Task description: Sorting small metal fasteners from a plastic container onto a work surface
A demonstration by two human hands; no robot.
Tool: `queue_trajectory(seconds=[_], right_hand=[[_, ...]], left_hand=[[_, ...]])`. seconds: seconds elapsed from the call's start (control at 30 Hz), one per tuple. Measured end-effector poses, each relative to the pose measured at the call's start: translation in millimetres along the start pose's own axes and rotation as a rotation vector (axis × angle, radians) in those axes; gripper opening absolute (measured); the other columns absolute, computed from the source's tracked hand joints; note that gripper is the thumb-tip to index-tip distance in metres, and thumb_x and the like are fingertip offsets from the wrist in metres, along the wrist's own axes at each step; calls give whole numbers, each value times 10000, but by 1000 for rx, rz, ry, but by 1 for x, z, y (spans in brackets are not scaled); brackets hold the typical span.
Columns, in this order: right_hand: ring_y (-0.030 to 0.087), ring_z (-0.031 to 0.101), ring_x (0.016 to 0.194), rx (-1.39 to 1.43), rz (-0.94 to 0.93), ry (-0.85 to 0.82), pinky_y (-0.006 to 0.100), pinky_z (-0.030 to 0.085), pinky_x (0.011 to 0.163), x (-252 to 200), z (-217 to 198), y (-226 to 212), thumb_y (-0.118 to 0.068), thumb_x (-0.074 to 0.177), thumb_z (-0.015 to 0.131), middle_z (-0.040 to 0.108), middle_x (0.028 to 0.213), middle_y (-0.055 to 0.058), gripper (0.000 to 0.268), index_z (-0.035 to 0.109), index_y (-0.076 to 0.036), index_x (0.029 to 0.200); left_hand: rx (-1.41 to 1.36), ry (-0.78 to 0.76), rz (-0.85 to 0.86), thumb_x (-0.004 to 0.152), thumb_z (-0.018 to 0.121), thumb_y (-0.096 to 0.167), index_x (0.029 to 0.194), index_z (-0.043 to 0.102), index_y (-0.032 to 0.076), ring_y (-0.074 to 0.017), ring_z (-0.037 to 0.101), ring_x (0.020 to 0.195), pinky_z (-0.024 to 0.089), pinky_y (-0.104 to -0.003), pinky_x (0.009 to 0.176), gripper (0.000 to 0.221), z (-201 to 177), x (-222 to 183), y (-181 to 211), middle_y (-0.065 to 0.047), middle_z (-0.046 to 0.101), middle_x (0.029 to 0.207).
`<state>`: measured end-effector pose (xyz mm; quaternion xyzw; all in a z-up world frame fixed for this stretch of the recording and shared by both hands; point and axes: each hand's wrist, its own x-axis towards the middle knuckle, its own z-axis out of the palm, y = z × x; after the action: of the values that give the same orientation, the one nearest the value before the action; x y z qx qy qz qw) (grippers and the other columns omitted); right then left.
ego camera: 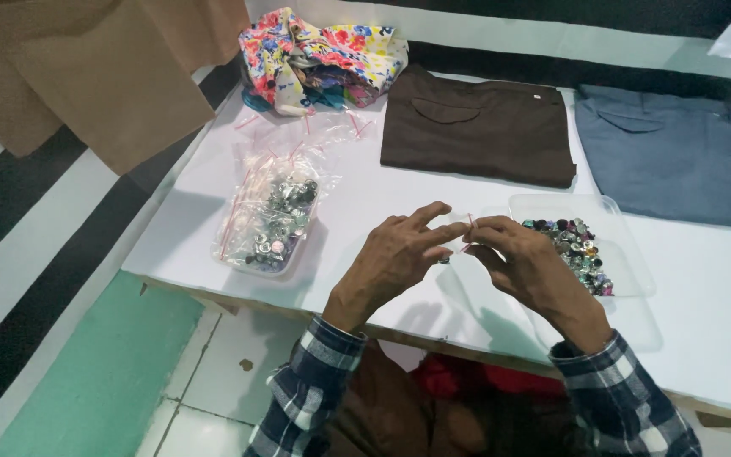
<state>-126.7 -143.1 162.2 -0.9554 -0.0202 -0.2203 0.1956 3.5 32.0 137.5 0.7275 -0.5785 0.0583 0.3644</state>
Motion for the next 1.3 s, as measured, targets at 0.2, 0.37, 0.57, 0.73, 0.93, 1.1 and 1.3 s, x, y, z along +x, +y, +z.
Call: queue_trajectory(seconds=[0.2,0.37,0.57,0.73,0.93,1.1,1.3], right_hand=[[311,768,922,-15,15,-74,380,621,720,3,-5,-3,-55,904,699,769,1050,75,174,771,-158,1024],[312,770,916,-23,7,-107,378,623,714,2,-5,-4,-41,890,703,774,1055,77,174,775,-153,1002],[312,768,933,35,-23,-92,369,635,739,4,-3,-5,-31,880,715,786,1065,81,229,783,-156,1059],[364,738,1036,347,61,23,431,631,799,9,6,-7,2,885,715,749,1188,147,380,698,-97,1252],[360,745,996,-72,265,-162,480,626,832,-6,90,46,-127,957,674,734,1176,139,268,712,-117,1222],[270,706,1127,-256,343,-200,417,612,889,-7,127,67,-291,973,659,684,1258,46,290,700,-207,1248],[301,726,1047,-134,405,-100,418,615,899,-19,133,76,-231,951,700,713,1126,77,250,694,-181,1196]], left_hand=[[296,-162,84,1000,614,239,1254,619,260,-289,766,906,506,-479,1041,255,-7,9,-4,-88,648,1244],[492,-238,154,932,662,133,1152,641,248,-296,773,818,523,-480,1008,249,-16,10,10,-68,676,1168],[388,-260,154,965,615,97,1098,669,187,-277,775,754,558,-478,943,170,-15,7,-7,-83,735,1071],[340,-241,34,983,604,124,1070,695,155,-269,772,725,583,-433,814,129,-36,6,-15,-78,774,977],[207,-276,-211,978,616,149,1086,724,128,-341,758,841,574,-475,810,153,-55,3,-17,-126,771,959],[121,-305,-293,956,640,174,1103,703,143,-375,751,888,560,-517,826,163,-53,-1,-21,-128,773,938],[88,-310,-299,950,645,128,1055,697,94,-392,757,854,565,-494,805,122,-53,2,-15,-170,760,854]])
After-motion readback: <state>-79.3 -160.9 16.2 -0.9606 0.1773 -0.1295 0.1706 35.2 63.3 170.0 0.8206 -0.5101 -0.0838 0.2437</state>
